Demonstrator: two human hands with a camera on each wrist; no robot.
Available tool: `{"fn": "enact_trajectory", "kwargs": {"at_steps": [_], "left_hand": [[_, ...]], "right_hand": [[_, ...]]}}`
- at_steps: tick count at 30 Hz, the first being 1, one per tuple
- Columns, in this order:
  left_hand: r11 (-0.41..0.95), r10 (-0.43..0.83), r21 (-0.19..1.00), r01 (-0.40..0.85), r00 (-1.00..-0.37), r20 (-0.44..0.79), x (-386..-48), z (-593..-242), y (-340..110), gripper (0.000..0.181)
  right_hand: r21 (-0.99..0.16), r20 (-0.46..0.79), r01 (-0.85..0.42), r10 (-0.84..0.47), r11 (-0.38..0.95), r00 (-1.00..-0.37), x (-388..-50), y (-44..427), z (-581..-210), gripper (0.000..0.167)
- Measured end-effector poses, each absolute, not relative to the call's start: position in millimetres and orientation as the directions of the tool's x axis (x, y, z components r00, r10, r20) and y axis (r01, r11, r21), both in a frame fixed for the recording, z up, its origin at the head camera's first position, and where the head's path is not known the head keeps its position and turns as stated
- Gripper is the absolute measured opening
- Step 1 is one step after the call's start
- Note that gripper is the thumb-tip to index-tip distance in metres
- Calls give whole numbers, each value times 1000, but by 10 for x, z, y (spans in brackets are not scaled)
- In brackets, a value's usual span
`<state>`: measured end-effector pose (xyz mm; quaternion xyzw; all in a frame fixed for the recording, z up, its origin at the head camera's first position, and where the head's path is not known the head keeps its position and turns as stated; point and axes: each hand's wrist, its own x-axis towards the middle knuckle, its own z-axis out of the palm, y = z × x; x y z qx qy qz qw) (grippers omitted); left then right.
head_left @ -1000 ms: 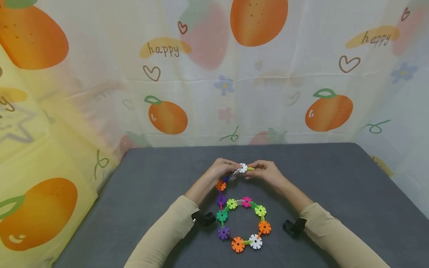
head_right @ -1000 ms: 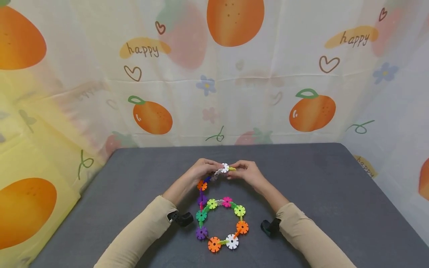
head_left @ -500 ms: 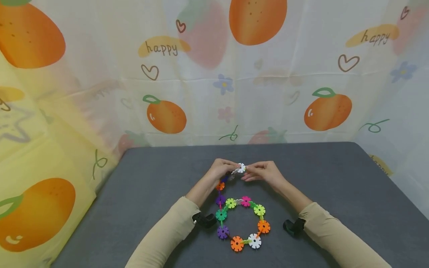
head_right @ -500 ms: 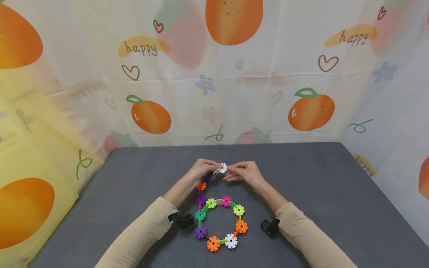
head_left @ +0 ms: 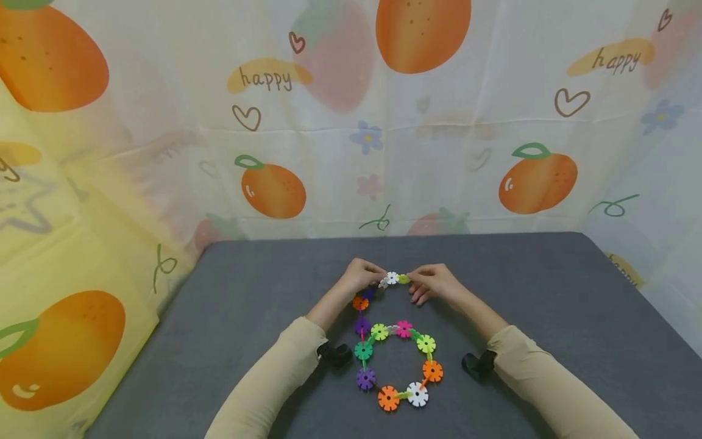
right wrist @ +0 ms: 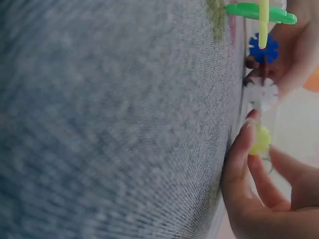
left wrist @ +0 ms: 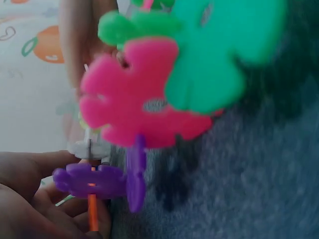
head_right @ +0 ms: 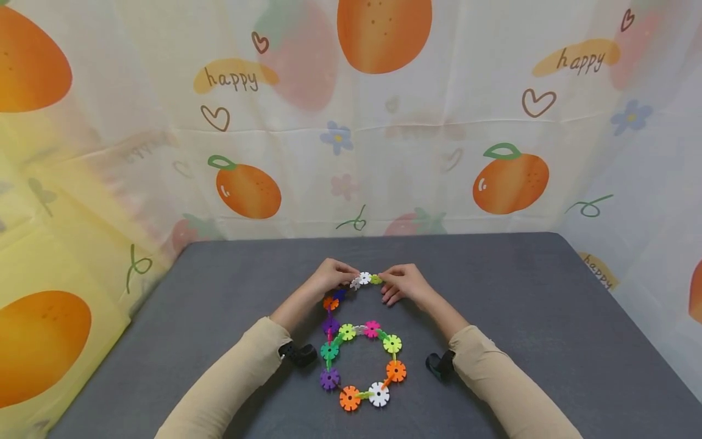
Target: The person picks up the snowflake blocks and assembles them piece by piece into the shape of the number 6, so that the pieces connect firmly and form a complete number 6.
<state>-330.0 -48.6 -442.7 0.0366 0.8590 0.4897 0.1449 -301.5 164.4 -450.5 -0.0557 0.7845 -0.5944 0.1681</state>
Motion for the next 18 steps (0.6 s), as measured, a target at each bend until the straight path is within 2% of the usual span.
{"fn": "enact_trajectory", "kwargs": {"at_steps": [7,12,18], "left_hand": [[524,258,851,-28,-947,-189,-3308,-4412,-520,18],[515,259,856,-47,-943,-208,-3321,-4410,-530,21],[480,271,875,-58,-939,-210,-3349,-4451,-522,20]], "right_hand": [[-945,-181,91,-270,315,-946,-3004,1659,-4487,35],[-946,-171,70,-304,317,-937,-3000,1659,-4484,37],[-950,-118,7,-340,311,-933,-3004,1659,-4508,31]]}}
